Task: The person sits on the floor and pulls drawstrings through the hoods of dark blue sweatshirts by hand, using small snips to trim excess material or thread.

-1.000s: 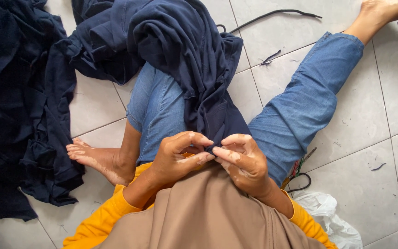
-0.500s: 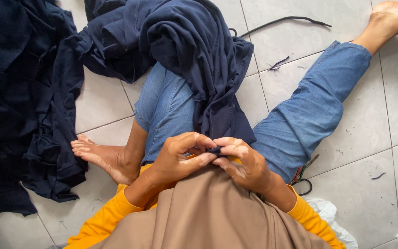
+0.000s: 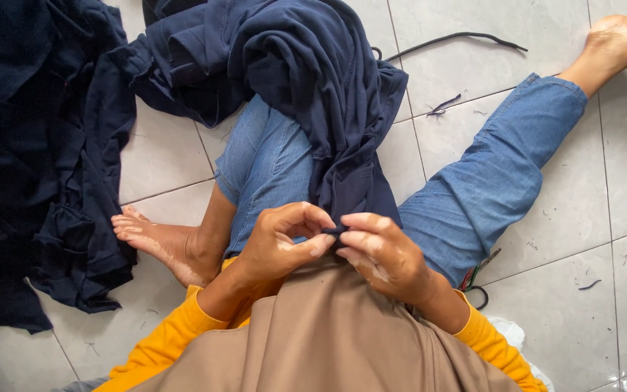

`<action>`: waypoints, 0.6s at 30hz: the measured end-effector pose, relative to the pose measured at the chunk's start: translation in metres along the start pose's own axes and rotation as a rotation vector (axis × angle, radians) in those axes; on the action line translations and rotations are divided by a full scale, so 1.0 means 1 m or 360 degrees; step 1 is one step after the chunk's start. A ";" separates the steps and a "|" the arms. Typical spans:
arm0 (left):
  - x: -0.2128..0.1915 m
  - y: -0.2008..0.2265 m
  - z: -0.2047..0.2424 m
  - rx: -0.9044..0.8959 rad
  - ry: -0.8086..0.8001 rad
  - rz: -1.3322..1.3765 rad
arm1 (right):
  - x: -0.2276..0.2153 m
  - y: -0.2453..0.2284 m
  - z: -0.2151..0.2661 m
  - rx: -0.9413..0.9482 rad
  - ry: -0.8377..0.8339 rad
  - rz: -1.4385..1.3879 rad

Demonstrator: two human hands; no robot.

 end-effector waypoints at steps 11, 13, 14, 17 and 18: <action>-0.001 -0.006 0.004 -0.0033 0.0007 0.0127 | 0.000 0.005 0.006 -0.0160 -0.0074 -0.0034; 0.000 0.000 0.005 0.0018 -0.0127 0.0154 | -0.001 0.009 0.011 -0.0218 -0.0044 -0.0189; 0.000 0.002 0.005 0.0017 -0.0121 0.0152 | -0.001 0.006 0.002 -0.0220 -0.0044 -0.0195; 0.001 0.010 0.006 0.0066 -0.0155 0.0101 | 0.000 0.003 -0.015 -0.0134 -0.0034 -0.0416; 0.000 0.014 0.006 0.0092 -0.0153 0.0099 | 0.000 0.004 -0.015 -0.0071 -0.0021 -0.0413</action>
Point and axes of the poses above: each hand's wrist, its own z-axis away from the middle knuckle, its own x-axis out of the palm, y = z × x, the point moved 6 cm from there along -z, towards the middle knuckle, and after that the axes turned 14 degrees about -x, right-handed, at the moved point
